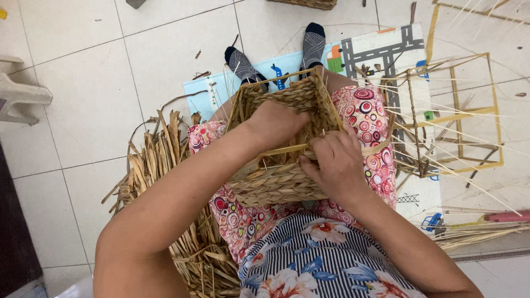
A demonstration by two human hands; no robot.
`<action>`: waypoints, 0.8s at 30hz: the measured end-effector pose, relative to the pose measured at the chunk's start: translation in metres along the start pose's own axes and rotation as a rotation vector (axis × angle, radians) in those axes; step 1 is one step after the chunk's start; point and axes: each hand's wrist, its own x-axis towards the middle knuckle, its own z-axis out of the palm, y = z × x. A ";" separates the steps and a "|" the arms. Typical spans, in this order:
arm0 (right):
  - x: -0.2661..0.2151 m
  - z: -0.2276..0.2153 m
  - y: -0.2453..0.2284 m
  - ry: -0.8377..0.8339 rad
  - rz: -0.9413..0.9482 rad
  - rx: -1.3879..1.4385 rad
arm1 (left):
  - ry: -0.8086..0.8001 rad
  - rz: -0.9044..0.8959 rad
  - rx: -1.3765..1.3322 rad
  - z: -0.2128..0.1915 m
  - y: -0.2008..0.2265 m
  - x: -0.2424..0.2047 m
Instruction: The person weaves a rectangular basket by hand using long strips of dried plant material, interlacing them through the existing structure and pressing them into place.
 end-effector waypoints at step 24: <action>-0.003 0.005 0.002 0.057 -0.047 0.014 | -0.160 -0.385 -0.508 -0.008 0.001 0.008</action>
